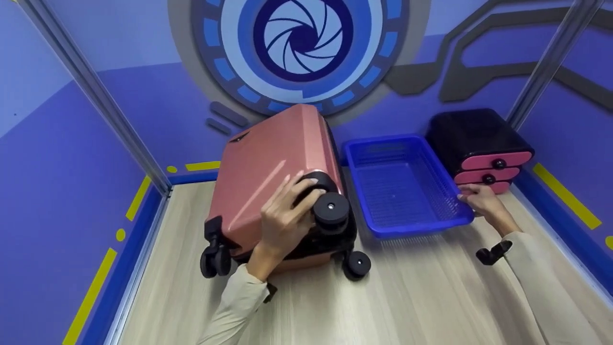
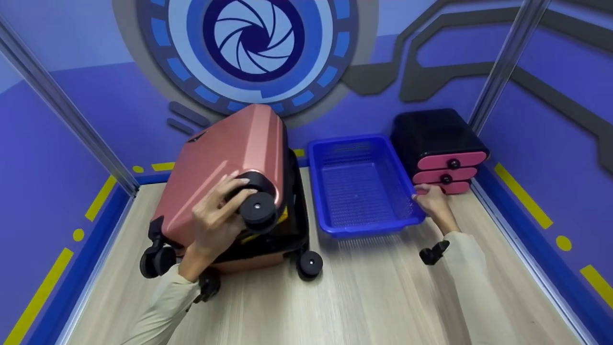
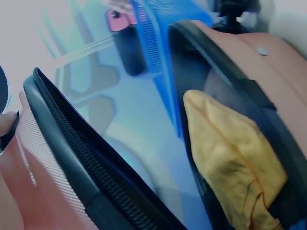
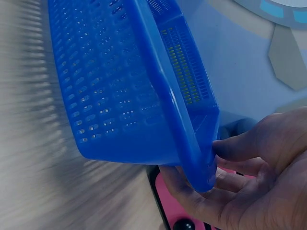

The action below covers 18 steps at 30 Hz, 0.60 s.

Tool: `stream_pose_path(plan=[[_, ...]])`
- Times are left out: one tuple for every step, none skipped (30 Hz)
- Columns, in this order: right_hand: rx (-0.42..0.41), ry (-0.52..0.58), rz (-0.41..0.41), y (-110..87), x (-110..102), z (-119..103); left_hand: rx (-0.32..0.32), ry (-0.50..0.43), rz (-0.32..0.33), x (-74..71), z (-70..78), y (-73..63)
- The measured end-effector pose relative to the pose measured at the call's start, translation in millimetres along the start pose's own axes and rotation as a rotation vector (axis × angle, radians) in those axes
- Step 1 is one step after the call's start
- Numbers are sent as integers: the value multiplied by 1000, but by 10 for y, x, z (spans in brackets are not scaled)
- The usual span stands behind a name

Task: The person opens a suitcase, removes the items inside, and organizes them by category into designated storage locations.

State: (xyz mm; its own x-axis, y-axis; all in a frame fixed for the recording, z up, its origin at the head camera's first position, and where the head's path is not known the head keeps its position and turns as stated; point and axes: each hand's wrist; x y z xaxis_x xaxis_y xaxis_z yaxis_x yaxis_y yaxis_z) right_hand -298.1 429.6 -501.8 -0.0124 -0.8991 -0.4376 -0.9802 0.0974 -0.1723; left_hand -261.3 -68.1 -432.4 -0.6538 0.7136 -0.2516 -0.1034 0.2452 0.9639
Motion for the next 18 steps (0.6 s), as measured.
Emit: stream_pose_path(plan=[[5,3,-2,9,4,1,-12,-12,16,-52,-23,19],[8,7,-3,15,8,1,-25,-25,33,-108,-47,36],[12,12,-1,22,10,2,-40,-39,49,-172,-67,57],[12,11,3,27,13,1,-56,-55,69,-237,-87,76],[13,11,6,23,3,7,-75,-74,93,-292,-102,91],[14,13,6,20,-6,12,-94,-88,119,-350,-114,107],[16,13,5,16,-14,17,-113,-106,151,-407,-122,121],[17,16,1,11,-18,19,-134,-131,186,-461,-127,137],[20,18,-2,8,-21,21,-151,-154,220,-516,-129,153],[24,18,-5,6,-22,23,-170,-179,254,-568,-132,167],[26,22,-9,4,-21,22,-188,-194,282,-615,-134,183],[25,21,-10,4,-18,23,-205,-219,310,-658,-138,202],[24,22,-7,6,-16,23,-224,-247,334,-695,-143,223],[25,29,-4,6,-10,19,-245,-267,351,-728,-152,243],[25,36,-2,7,-4,17,-265,-268,367,-758,-163,265],[24,41,1,7,1,14,-288,-278,383,-782,-176,287],[23,47,2,7,5,12,-312,-275,398,-802,-194,305],[25,54,3,6,7,12,-336,-271,419,-819,-218,321]])
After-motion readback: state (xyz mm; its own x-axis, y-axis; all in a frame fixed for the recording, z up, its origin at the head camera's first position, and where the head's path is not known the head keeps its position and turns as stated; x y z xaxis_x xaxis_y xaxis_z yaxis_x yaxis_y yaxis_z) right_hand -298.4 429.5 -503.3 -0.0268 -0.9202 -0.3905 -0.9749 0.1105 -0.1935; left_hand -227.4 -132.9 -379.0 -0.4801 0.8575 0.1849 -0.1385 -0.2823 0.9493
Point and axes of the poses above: each hand's wrist, its own y-axis towards the middle knuckle, its own x-axis out of the palm, z = x × y, and after that the axes turned 8 degrees about y, right-handed
